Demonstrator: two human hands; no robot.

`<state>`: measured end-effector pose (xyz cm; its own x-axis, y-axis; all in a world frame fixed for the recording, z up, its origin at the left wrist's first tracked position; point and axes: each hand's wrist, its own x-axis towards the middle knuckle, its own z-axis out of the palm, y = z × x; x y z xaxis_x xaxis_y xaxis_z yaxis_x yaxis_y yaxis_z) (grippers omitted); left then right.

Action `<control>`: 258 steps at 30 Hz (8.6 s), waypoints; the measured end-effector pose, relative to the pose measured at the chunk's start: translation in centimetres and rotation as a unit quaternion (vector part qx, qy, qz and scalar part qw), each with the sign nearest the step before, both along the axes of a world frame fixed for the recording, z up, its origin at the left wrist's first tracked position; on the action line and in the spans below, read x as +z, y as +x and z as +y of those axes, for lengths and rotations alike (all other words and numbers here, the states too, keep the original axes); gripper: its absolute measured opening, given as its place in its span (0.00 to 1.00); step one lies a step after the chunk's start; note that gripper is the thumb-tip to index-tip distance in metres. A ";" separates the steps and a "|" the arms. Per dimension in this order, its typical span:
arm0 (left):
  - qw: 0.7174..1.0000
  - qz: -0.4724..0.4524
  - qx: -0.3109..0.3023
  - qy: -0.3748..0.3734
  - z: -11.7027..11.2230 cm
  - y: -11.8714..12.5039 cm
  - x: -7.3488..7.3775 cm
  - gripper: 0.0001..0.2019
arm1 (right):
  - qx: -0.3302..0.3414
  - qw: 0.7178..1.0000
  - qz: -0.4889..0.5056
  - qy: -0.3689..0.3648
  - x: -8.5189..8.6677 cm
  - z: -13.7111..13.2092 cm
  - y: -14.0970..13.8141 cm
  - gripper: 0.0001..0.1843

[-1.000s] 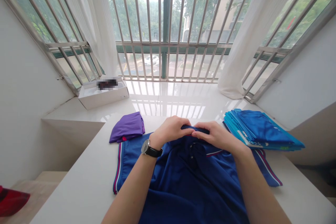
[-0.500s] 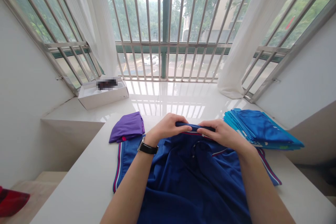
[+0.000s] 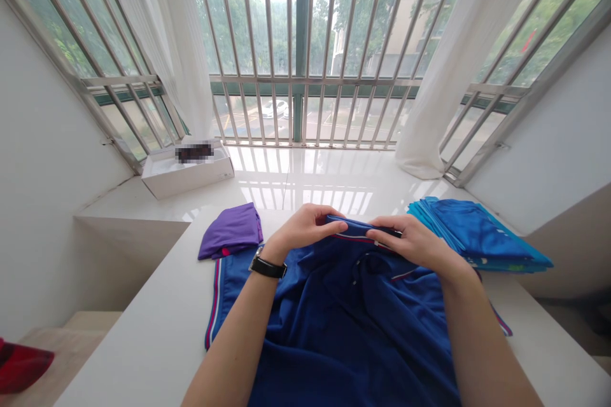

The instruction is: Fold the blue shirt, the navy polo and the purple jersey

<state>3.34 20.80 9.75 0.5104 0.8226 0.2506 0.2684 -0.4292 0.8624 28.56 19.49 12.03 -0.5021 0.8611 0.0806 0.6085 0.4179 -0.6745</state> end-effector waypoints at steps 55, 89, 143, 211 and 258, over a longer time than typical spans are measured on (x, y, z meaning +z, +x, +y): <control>0.994 0.028 0.042 0.097 -0.1 0.6 0.2 0.18 | -0.003 0.998 0.019 0.053 -0.3 0.0 -1.6 0.18; 0.995 0.096 -0.008 0.025 -0.1 -0.7 0.1 0.16 | 0.026 0.999 -0.032 0.034 -0.6 0.2 -2.0 0.16; 0.975 0.210 0.003 0.075 -0.9 0.3 1.2 0.21 | -0.015 0.995 0.062 0.082 -1.3 0.5 -1.8 0.10; 0.889 0.438 0.064 0.118 -18.5 -4.7 -10.1 0.38 | -0.214 0.924 -0.256 0.189 -18.4 -19.9 7.6 0.32; 0.989 0.010 0.042 -0.145 1.1 -0.2 -6.0 0.21 | -0.026 0.968 0.044 0.244 -12.7 -3.8 -5.8 0.09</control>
<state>3.16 21.90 3.75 0.4403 0.8978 -0.0109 0.3109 -0.1410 0.9399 22.73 15.65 -0.66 -0.4323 0.7329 0.5253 0.5861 0.6711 -0.4540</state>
